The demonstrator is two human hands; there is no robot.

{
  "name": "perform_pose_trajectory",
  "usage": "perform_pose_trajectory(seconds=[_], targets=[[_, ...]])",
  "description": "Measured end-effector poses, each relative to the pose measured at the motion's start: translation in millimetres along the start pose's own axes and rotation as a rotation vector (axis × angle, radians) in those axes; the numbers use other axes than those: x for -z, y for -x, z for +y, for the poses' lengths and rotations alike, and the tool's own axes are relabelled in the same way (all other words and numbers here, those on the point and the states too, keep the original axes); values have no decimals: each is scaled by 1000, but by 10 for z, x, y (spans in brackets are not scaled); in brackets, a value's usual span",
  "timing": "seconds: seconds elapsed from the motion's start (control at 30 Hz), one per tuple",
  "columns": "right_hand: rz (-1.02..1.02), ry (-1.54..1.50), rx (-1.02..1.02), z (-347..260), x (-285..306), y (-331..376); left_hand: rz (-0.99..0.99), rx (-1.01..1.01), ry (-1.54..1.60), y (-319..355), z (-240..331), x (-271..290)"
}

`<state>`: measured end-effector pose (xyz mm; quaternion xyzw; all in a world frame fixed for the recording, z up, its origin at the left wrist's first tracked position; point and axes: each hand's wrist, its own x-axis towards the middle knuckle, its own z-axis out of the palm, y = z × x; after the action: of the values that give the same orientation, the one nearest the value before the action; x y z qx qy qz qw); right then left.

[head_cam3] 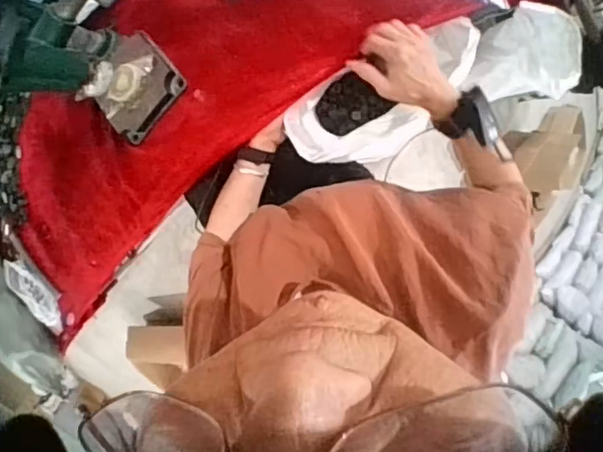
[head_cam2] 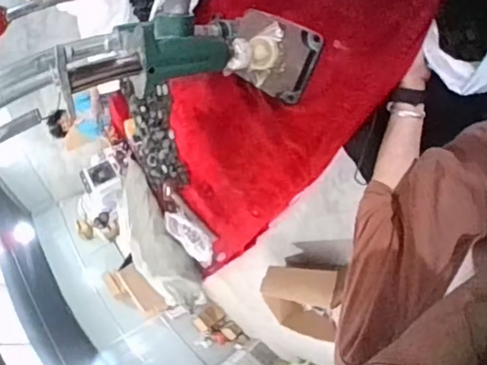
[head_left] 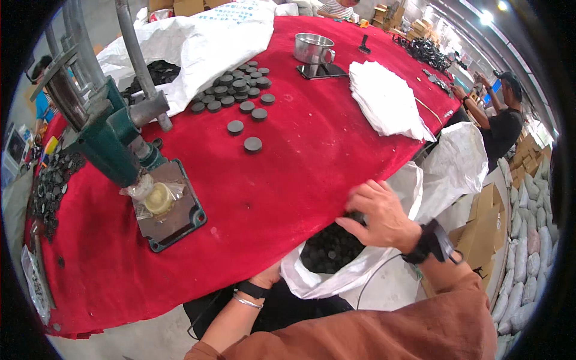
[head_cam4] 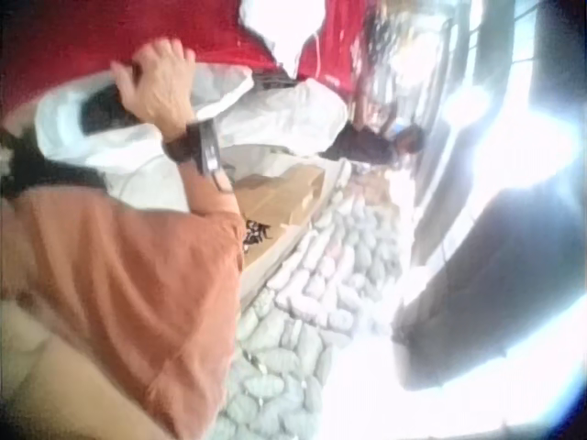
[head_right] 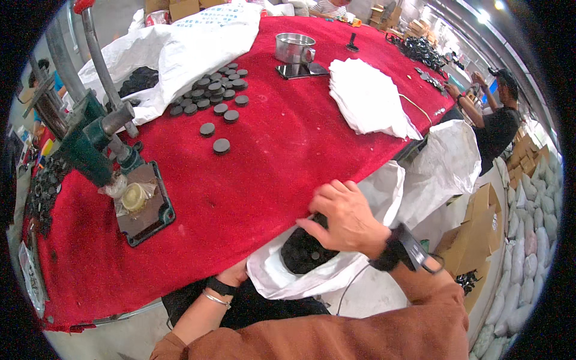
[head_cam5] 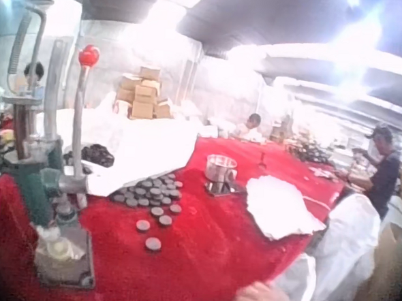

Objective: Sorting and arranging rubber grommets or plastic plugs on a work table in a manufacturing facility.

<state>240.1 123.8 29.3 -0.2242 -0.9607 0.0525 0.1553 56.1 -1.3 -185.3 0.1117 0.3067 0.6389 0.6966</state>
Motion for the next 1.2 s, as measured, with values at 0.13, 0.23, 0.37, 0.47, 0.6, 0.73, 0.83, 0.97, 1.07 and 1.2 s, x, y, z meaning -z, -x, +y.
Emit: perform_pose_trajectory(seconds=[0.13,0.23,0.37,0.47,0.6,0.73,0.83,0.97,1.07,1.2], targets=[[134,12,49,57,110,-485,18,1,-4,56,17,47],[327,-148,195,293,-84,-1427,18,4,-9,51,19,33],[209,-43,343,448,-545,-2762,53,-3,-4,99,39,102],[61,159,358,230,-973,-3427,98,-6,10,143,133,163],[-149,191,208,-45,-1360,-3876,162,-29,32,136,282,287],[7,33,194,64,-1701,-3944,198,-56,40,90,419,354],[-33,210,316,163,-1576,-3537,216,-73,40,69,519,426],[-180,151,386,266,-1017,-2817,232,-89,37,16,641,488],[-266,-105,341,368,-569,-2798,259,-104,30,1,714,531],[250,81,124,688,-719,-3498,278,-116,25,12,745,534]])
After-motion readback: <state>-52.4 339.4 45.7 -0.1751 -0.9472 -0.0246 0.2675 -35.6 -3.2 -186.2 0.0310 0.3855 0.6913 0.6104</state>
